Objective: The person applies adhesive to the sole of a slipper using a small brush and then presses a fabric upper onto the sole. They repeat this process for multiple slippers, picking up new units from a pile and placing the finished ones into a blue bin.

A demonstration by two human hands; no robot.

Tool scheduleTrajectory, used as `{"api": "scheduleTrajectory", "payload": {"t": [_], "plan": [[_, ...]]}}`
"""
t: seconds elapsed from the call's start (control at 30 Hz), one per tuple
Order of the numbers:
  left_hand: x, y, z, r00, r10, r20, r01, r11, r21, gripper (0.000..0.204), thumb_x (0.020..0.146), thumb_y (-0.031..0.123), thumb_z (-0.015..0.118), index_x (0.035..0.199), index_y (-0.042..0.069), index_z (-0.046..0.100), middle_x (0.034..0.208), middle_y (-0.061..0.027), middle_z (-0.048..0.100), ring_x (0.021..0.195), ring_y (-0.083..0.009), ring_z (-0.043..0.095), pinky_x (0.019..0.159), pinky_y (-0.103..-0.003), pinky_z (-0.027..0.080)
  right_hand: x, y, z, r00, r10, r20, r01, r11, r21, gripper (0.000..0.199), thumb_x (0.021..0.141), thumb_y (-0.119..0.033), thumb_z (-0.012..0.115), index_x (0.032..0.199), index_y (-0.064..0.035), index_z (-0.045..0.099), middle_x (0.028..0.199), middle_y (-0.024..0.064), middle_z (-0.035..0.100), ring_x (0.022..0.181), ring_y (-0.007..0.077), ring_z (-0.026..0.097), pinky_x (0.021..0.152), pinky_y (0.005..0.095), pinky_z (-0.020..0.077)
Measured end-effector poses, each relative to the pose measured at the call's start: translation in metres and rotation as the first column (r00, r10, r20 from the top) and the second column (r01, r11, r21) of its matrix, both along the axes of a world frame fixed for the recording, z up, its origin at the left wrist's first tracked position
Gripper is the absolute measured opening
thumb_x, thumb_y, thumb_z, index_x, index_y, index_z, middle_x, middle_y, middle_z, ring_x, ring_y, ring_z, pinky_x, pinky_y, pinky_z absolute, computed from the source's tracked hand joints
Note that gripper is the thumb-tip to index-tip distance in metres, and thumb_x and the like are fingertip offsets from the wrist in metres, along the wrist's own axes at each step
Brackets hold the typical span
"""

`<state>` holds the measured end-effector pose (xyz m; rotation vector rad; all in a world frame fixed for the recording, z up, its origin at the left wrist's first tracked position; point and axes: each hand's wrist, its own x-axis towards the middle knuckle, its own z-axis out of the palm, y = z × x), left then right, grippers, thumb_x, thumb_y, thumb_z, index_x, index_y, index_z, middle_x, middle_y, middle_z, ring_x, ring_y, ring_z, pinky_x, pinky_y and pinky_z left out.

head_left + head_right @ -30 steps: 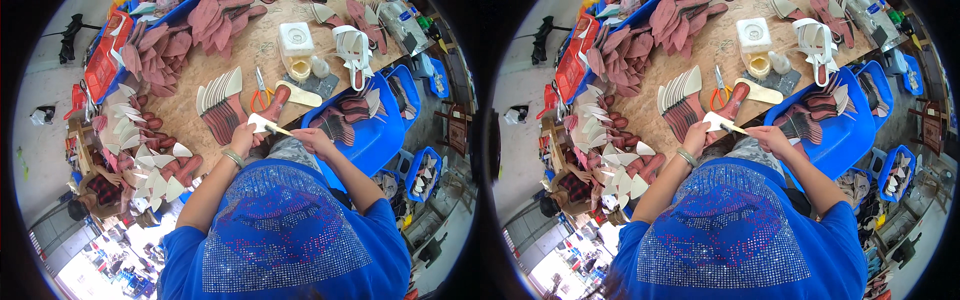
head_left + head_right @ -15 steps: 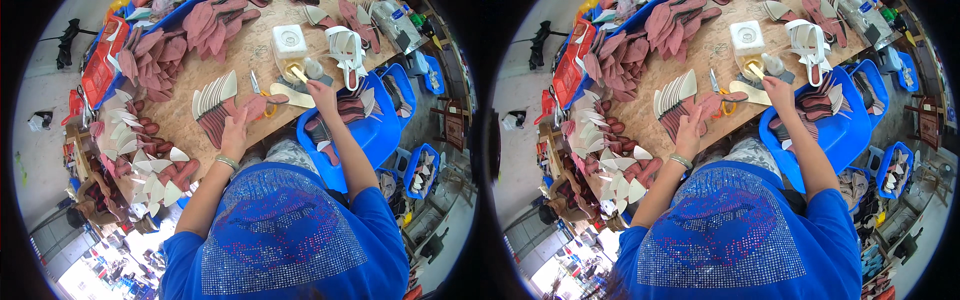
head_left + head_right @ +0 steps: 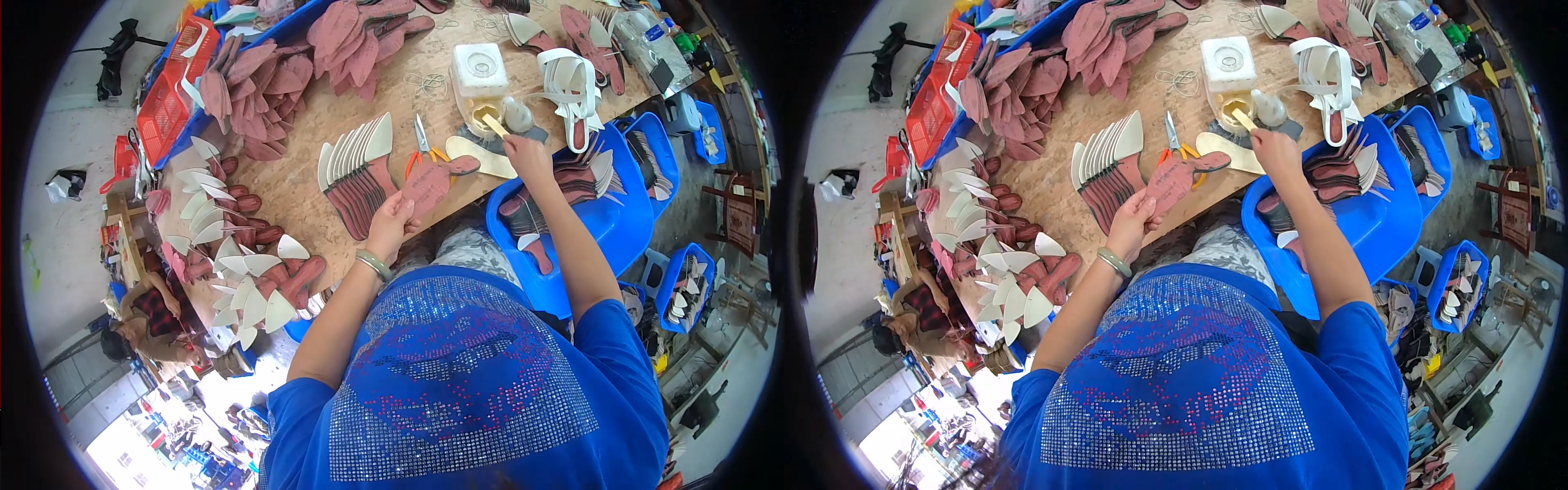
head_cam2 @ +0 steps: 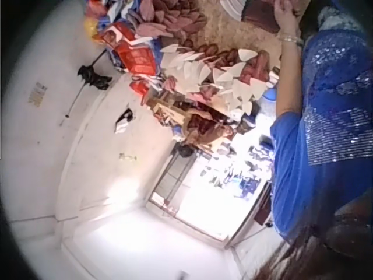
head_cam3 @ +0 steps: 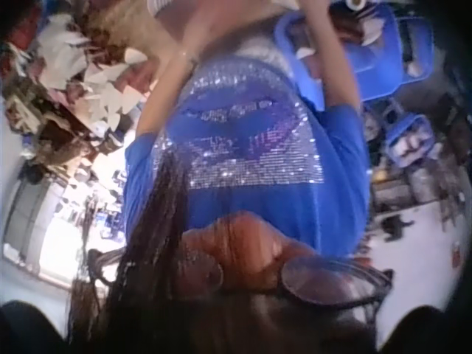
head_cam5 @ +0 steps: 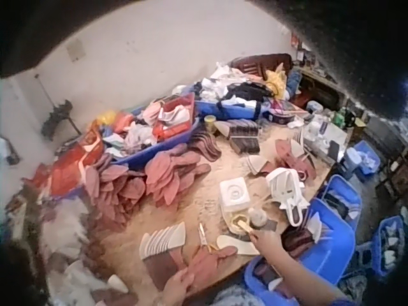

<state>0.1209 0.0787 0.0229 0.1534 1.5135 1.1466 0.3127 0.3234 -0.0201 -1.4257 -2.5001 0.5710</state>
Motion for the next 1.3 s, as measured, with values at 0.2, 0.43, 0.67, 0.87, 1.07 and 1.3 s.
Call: {"api": "scheduleTrajectory", "payload": {"t": [0.2, 0.43, 0.67, 0.87, 1.07, 1.3], "plan": [[-0.005, -0.001, 0.001, 0.973, 0.150, 0.173, -0.147, 0.989, -0.033, 0.029, 0.095, 0.017, 0.050, 0.121, 0.004, 0.049, 0.097, -0.0019, 0.059, 0.074, -0.0087, 0.056, 0.066, -0.022, 0.048, 0.037, -0.038, 0.000, 0.924, -0.172, -0.341, 0.060, 0.947, -0.315, 0.022, 0.084, -0.022, 0.063, 0.099, -0.0079, 0.070, 0.067, 0.0091, 0.065, 0.053, 0.0216, 0.060, 0.048, 0.0324, 0.0464], [-0.006, -0.002, -0.002, 0.959, 0.188, 0.214, -0.171, 0.981, -0.095, 0.031, 0.093, 0.016, 0.054, 0.121, 0.004, 0.047, 0.099, -0.0035, 0.058, 0.078, -0.0114, 0.058, 0.067, -0.022, 0.049, 0.042, -0.099, 0.055, 0.724, -0.581, -0.372, -0.228, 0.308, -0.924, 0.018, 0.084, -0.014, 0.066, 0.098, -0.0033, 0.070, 0.058, -0.0069, 0.050, 0.043, 0.0020, 0.036, 0.037, 0.0200, 0.0245], [-0.008, -0.002, -0.007, 0.931, 0.258, 0.260, -0.227, 0.963, -0.141, 0.026, 0.092, 0.014, 0.056, 0.114, 0.003, 0.049, 0.086, -0.0027, 0.056, 0.073, -0.0100, 0.057, 0.061, -0.019, 0.050, 0.011, -0.095, 0.035, 0.769, -0.535, -0.350, -0.093, 0.448, -0.889, 0.021, 0.084, -0.014, 0.066, 0.102, -0.0033, 0.069, 0.056, -0.0066, 0.050, 0.043, 0.0015, 0.035, 0.039, 0.0196, 0.0230], [-0.013, -0.004, -0.017, 0.909, 0.271, 0.317, -0.243, 0.962, -0.126, 0.026, 0.092, 0.014, 0.056, 0.114, 0.002, 0.050, 0.088, -0.0035, 0.058, 0.072, -0.0098, 0.056, 0.061, -0.019, 0.049, 0.027, -0.080, -0.013, 0.851, -0.403, -0.337, 0.060, 0.711, -0.700, 0.023, 0.079, -0.021, 0.068, 0.097, -0.0052, 0.071, 0.075, 0.0050, 0.069, 0.063, 0.0085, 0.059, 0.060, 0.0241, 0.0469], [-0.025, 0.000, -0.017, 0.986, 0.095, 0.136, -0.090, 0.995, -0.044, 0.037, 0.093, 0.015, 0.053, 0.127, 0.003, 0.046, 0.091, -0.0014, 0.059, 0.068, -0.0087, 0.056, 0.060, -0.020, 0.047, 0.039, -0.071, -0.028, 0.872, -0.435, -0.224, 0.228, 0.766, -0.601, 0.023, 0.078, -0.023, 0.066, 0.094, -0.0061, 0.071, 0.081, 0.0149, 0.069, 0.070, 0.0205, 0.067, 0.067, 0.0298, 0.0510], [-0.038, 0.010, -0.011, 0.899, -0.290, -0.328, 0.270, 0.957, -0.105, 0.037, 0.091, 0.011, 0.052, 0.126, 0.001, 0.049, 0.093, -0.0042, 0.063, 0.065, -0.0086, 0.058, 0.060, -0.022, 0.048, 0.011, -0.045, -0.033, 0.927, -0.314, -0.207, 0.175, 0.848, -0.500, 0.024, 0.078, -0.023, 0.065, 0.094, -0.0049, 0.071, 0.084, 0.0162, 0.068, 0.074, 0.0231, 0.068, 0.069, 0.0310, 0.0515]]}}
